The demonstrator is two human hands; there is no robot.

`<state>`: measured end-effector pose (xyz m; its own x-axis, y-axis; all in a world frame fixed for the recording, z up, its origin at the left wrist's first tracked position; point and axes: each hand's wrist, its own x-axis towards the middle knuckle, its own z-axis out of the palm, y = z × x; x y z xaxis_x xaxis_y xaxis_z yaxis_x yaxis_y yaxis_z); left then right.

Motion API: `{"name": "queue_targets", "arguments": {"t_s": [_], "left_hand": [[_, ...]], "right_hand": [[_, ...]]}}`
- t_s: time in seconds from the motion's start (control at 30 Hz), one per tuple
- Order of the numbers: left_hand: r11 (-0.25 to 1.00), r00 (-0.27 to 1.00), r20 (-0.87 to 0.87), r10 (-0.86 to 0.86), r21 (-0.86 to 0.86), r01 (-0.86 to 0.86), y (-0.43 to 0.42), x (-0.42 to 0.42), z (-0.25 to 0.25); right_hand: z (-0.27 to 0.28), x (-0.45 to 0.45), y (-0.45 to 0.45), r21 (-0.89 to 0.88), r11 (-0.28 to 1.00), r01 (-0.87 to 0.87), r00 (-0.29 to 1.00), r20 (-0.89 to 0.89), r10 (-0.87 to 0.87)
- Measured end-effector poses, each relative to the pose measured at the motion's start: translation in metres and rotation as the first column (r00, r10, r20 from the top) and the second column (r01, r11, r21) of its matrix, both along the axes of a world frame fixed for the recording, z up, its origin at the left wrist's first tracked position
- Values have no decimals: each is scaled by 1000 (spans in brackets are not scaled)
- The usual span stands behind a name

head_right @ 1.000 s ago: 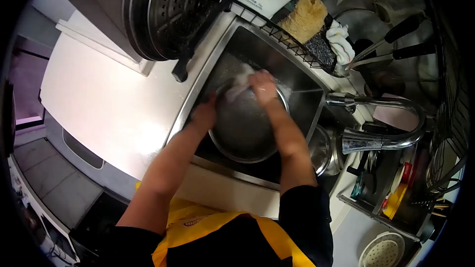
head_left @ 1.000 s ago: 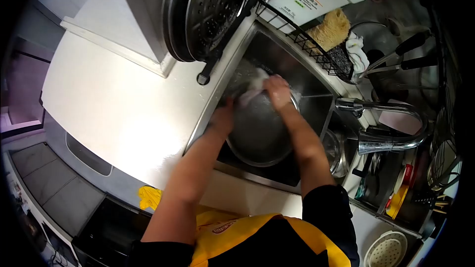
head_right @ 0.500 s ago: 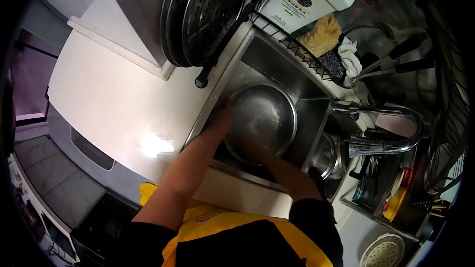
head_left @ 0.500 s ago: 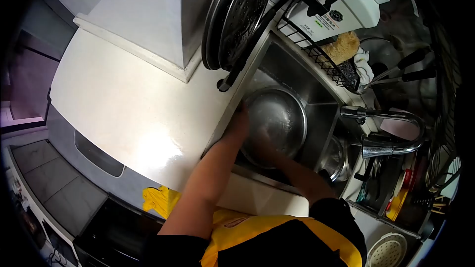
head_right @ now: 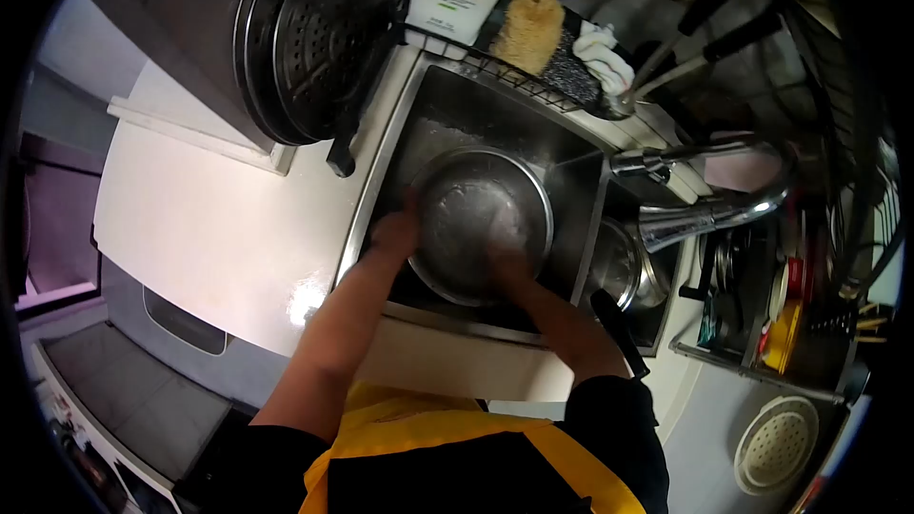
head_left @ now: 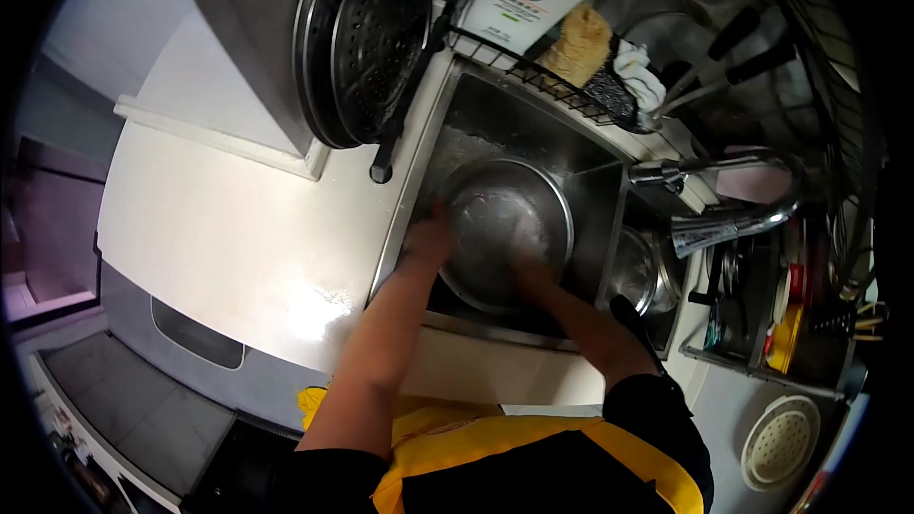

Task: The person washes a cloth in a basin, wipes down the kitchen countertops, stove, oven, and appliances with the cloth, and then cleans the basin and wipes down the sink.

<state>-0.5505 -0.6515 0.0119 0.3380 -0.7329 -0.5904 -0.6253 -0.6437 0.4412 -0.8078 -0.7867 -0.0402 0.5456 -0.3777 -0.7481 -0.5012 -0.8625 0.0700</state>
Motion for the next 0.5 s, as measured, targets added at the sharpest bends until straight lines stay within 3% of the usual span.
{"name": "queue_targets", "arguments": {"t_s": [0.07, 0.1, 0.2, 0.23, 0.3, 0.33, 0.37, 0.4, 0.43, 0.5], "left_hand": [[999, 999, -11, 39, 36, -39, 0, 2, 3], [999, 1000, -3, 29, 30, -29, -1, 3, 3], [999, 1000, 13, 13, 29, -13, 3, -1, -8], [999, 999, 24, 24, 30, -25, 2, 0, -11], [999, 999, 40, 30, 32, -31, -1, 0, -9], [996, 1000, 5, 27, 81, -27, -2, 2, 1], [991, 999, -28, 23, 133, -19, -2, 3, 8], [990, 1000, -16, 14, 137, -12, -1, 3, 9], [993, 1000, -3, 21, 115, -21, 2, 1, 10], [995, 1000, 19, 14, 99, -16, 2, 0, 10]], "right_hand": [[3, -12, -5, 307, 943, -131, 991, 2, 137], [19, -2, -21, 368, 919, -142, 989, 78, 122], [26, 24, -64, 233, 972, 14, 871, 476, -126], [-12, 21, -68, 169, 935, 310, 674, 655, -342], [-42, 49, -62, 116, 814, 569, 344, 866, -364], [-42, 66, -43, -55, 823, 566, 408, 886, -222], [-40, 76, -22, -221, 803, 554, 470, 878, -83], [-40, 82, -17, -115, 918, 379, 508, 855, -103], [-37, 81, -16, -104, 914, 391, 496, 860, -114], [-21, 73, -19, -62, 987, -146, 577, 806, 136]]}}
